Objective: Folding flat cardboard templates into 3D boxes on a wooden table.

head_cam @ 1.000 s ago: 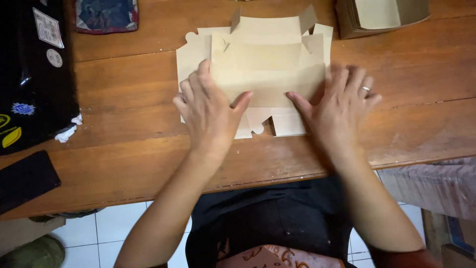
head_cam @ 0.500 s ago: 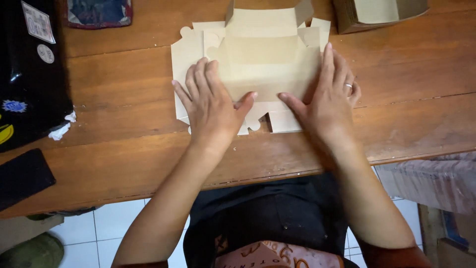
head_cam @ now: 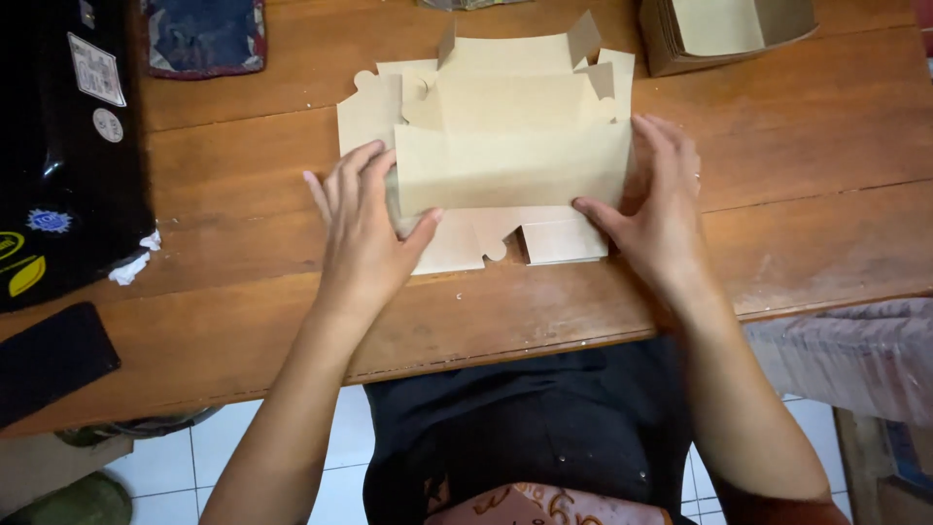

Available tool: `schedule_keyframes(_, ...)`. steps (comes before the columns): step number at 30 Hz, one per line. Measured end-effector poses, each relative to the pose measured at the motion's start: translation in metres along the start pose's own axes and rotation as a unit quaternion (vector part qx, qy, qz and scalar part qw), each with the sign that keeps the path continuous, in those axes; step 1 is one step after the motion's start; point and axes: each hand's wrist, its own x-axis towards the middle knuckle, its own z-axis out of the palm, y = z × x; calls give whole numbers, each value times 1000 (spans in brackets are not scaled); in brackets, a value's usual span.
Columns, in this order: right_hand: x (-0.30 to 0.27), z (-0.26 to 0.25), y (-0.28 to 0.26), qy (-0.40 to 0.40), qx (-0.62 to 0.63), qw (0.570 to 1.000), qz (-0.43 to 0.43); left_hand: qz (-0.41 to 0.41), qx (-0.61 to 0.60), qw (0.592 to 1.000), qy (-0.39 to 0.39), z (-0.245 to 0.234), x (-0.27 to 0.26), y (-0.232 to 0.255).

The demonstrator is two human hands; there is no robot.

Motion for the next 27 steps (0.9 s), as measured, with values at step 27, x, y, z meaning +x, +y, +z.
schedule_keyframes(27,-8,-15,34,-133,-64,962,-229,244,-28,967,-73,-10,11,-19)
